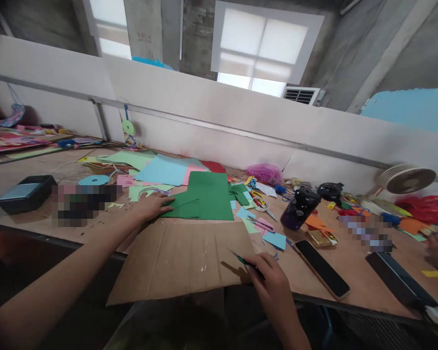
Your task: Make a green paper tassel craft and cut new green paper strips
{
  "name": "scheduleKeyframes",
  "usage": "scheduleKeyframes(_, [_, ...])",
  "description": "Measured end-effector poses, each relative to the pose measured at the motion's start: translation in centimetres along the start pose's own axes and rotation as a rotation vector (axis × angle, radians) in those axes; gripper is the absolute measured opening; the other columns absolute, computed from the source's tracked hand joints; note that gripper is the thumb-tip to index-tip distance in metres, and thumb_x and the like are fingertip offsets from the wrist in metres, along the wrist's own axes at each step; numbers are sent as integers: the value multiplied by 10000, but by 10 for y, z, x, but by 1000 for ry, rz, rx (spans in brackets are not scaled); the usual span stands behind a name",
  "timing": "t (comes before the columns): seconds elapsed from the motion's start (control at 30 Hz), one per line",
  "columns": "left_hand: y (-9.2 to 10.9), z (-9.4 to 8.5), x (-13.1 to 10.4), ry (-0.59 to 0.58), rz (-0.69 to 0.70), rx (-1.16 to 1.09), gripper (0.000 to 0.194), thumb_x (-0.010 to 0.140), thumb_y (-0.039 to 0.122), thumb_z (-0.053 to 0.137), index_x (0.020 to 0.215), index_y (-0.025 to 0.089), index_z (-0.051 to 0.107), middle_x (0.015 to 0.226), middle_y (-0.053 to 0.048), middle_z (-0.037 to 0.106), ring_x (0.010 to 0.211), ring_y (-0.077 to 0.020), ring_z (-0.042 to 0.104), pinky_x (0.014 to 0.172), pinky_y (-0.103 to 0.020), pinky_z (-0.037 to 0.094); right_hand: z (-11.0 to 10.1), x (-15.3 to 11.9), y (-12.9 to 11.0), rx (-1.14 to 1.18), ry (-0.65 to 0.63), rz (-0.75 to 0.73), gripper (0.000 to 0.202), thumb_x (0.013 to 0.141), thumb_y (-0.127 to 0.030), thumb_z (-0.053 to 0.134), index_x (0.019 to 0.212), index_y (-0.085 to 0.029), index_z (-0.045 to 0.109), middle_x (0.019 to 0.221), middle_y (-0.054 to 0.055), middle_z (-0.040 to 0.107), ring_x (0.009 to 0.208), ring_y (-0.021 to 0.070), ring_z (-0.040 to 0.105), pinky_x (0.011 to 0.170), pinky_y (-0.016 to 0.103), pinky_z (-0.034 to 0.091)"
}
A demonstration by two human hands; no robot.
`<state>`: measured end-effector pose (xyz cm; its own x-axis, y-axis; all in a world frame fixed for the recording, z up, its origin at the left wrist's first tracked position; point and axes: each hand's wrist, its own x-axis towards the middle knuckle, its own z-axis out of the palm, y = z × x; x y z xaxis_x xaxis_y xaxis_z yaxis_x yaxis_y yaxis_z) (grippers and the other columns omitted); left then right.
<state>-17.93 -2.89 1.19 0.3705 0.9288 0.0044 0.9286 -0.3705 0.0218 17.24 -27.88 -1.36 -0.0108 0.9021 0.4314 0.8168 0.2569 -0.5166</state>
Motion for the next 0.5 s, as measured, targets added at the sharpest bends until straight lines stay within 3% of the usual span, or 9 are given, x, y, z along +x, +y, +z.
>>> scheduleKeyframes(0.13, [6,4,5,83,-10,5,466,943,465,418,1351,280,546,1451,-159,500,1356,-379,385,1044,-653,222,-2,31,4,-81,-21,-3,218,953,-267,486,1025,-228,689,1002,82,661,970,235,622,823,333,494])
scheduleKeyframes(0.27, [15,8,16,10,83,-50,726,835,636,515,1461,281,415,1526,-178,398,1372,-397,366,1067,-657,194,-4,56,27,-220,-37,24,207,935,-233,494,1005,-217,688,1029,84,667,1009,246,615,855,356,483])
scheduleKeyframes(0.33, [16,6,21,-12,96,-66,808,786,639,576,1481,277,381,1517,-184,410,1341,-400,405,1062,-634,228,-4,68,43,-311,-64,54,204,923,-210,497,990,-208,690,1046,90,667,1033,258,607,870,376,477])
scheduleKeyframes(0.5, [10,0,27,27,59,-37,695,811,540,587,1427,244,460,1415,-179,521,1247,-381,501,989,-538,364,-1,106,61,-408,-136,11,276,883,-153,510,1100,-204,672,1153,99,646,1101,255,585,928,390,452])
